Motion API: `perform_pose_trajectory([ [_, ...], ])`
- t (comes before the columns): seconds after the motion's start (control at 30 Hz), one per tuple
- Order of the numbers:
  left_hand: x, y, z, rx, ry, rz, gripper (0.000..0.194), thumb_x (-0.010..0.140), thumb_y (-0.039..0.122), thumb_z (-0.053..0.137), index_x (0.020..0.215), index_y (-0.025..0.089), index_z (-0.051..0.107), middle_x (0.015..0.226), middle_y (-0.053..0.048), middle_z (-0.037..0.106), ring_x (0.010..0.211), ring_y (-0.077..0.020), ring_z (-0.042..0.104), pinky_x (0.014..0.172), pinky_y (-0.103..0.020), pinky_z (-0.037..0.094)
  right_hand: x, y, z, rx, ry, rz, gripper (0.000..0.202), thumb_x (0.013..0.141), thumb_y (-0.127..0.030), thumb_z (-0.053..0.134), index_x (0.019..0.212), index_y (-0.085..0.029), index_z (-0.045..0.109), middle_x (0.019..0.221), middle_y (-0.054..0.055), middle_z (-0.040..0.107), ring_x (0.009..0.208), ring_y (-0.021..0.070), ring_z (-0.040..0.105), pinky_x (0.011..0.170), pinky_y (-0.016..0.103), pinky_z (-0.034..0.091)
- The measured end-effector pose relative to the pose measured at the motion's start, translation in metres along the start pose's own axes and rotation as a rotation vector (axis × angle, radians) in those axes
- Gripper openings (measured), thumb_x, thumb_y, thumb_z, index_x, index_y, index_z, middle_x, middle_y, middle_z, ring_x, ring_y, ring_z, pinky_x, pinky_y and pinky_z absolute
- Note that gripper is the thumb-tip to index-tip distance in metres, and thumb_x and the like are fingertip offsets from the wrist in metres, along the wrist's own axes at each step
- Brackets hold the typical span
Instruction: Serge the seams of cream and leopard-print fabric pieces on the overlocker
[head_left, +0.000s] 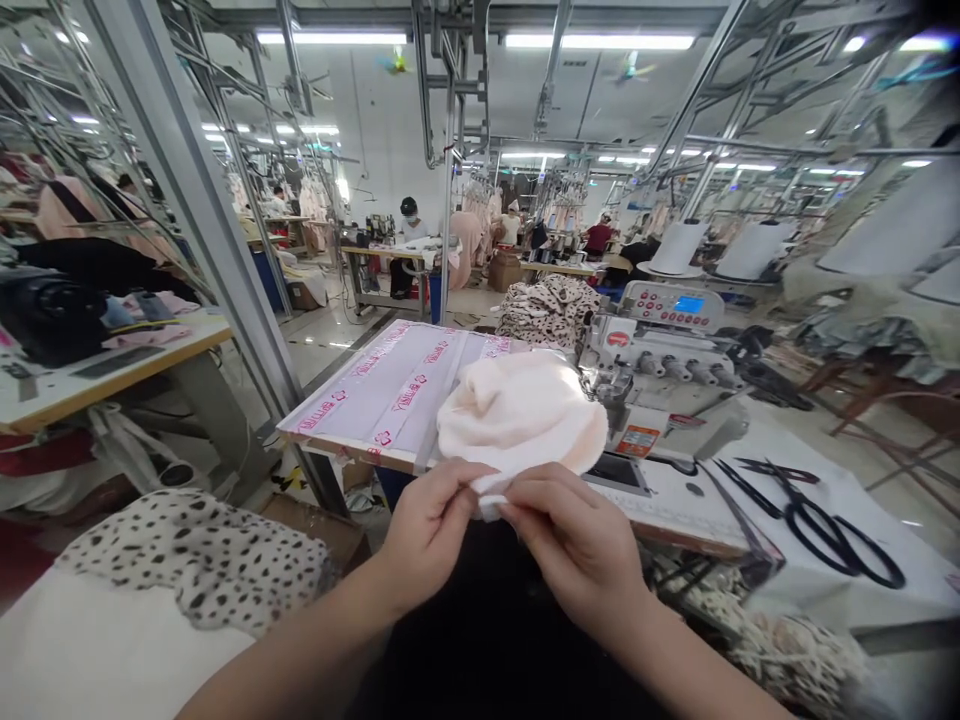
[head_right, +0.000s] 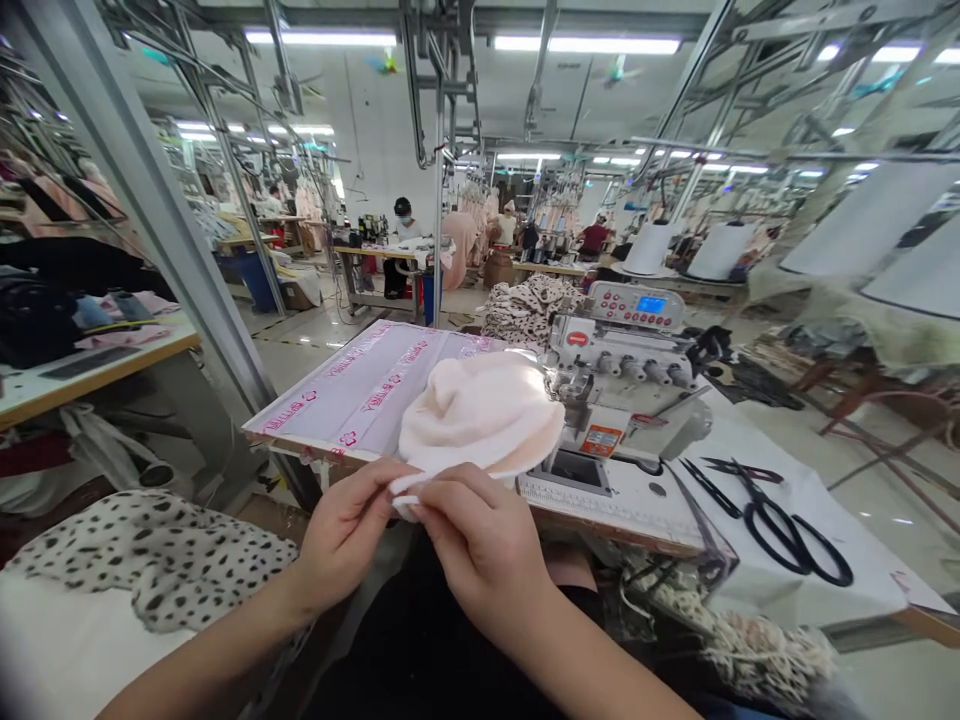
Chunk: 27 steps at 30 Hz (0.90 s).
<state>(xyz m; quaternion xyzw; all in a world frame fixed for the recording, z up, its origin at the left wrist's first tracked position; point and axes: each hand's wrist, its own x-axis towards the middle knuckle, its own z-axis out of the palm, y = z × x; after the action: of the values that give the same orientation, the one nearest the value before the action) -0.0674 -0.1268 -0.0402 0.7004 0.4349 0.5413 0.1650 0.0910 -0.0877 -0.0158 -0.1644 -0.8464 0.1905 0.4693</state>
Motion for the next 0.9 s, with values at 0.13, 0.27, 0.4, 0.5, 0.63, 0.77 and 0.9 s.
perform_pose_trajectory([
  [0.13, -0.005, 0.005, -0.003, 0.06, 0.056, 0.116, 0.02, 0.084, 0.013, 0.042, 0.097, 0.017, 0.057, 0.092, -0.006, 0.059, 0.084, -0.0139, 0.055, 0.075, -0.027, 0.046, -0.003, -0.011, -0.001, 0.005, 0.059, -0.032, 0.012, 0.082, -0.01, 0.052, 0.084, -0.021, 0.058, 0.083, 0.004, 0.058, 0.076, 0.0144, 0.058, 0.068, 0.025, 0.049],
  [0.27, 0.003, 0.01, -0.012, 0.238, 0.139, 0.239, 0.025, 0.08, 0.009, 0.049, 0.099, 0.02, 0.061, 0.089, -0.004, 0.054, 0.084, -0.0124, 0.052, 0.074, -0.025, 0.044, -0.003, -0.031, -0.001, 0.014, -0.004, -0.117, 0.016, 0.082, -0.006, 0.05, 0.085, -0.021, 0.054, 0.081, 0.004, 0.059, 0.073, 0.0127, 0.058, 0.065, 0.022, 0.049],
  [0.4, 0.026, 0.008, -0.017, 0.244, 0.205, 0.18, 0.014, 0.081, 0.014, 0.05, 0.089, 0.016, 0.062, 0.082, -0.003, 0.057, 0.077, -0.0109, 0.053, 0.07, -0.023, 0.043, 0.003, -0.033, 0.002, -0.035, -0.039, -0.157, 0.012, 0.085, -0.009, 0.046, 0.085, -0.02, 0.051, 0.077, 0.003, 0.061, 0.072, 0.0124, 0.058, 0.066, 0.022, 0.048],
  [0.5, 0.034, 0.008, -0.014, 0.094, 0.18, 0.021, 0.01, 0.082, 0.023, 0.053, 0.081, 0.015, 0.059, 0.071, 0.001, 0.058, 0.065, -0.0088, 0.052, 0.064, -0.02, 0.043, 0.005, -0.022, -0.002, -0.073, 0.021, -0.081, 0.013, 0.086, -0.01, 0.045, 0.092, -0.019, 0.052, 0.083, 0.005, 0.062, 0.078, 0.0135, 0.058, 0.071, 0.024, 0.048],
  [0.63, 0.025, 0.017, -0.008, 0.048, 0.056, 0.032, 0.01, 0.084, 0.022, 0.05, 0.084, 0.016, 0.058, 0.075, 0.001, 0.06, 0.069, -0.009, 0.054, 0.065, -0.019, 0.043, 0.0, -0.016, -0.012, -0.044, 0.047, -0.068, 0.02, 0.084, -0.007, 0.045, 0.094, -0.02, 0.057, 0.086, 0.004, 0.063, 0.081, 0.013, 0.06, 0.071, 0.023, 0.049],
  [0.77, 0.013, 0.029, -0.004, 0.106, -0.046, 0.133, 0.016, 0.085, 0.016, 0.044, 0.092, 0.016, 0.058, 0.084, -0.002, 0.062, 0.078, -0.0107, 0.057, 0.071, -0.021, 0.044, -0.006, -0.02, -0.015, -0.033, 0.066, -0.047, 0.019, 0.083, -0.008, 0.05, 0.091, -0.02, 0.061, 0.086, 0.004, 0.063, 0.078, 0.0126, 0.061, 0.068, 0.021, 0.05],
  [0.9, 0.008, 0.034, -0.003, 0.147, -0.051, 0.18, 0.019, 0.085, 0.014, 0.042, 0.096, 0.016, 0.057, 0.089, -0.003, 0.063, 0.081, -0.012, 0.058, 0.072, -0.022, 0.046, -0.008, -0.022, -0.015, -0.041, 0.101, 0.004, 0.016, 0.082, -0.011, 0.053, 0.09, -0.02, 0.064, 0.081, 0.003, 0.06, 0.075, 0.0126, 0.059, 0.065, 0.022, 0.049],
])
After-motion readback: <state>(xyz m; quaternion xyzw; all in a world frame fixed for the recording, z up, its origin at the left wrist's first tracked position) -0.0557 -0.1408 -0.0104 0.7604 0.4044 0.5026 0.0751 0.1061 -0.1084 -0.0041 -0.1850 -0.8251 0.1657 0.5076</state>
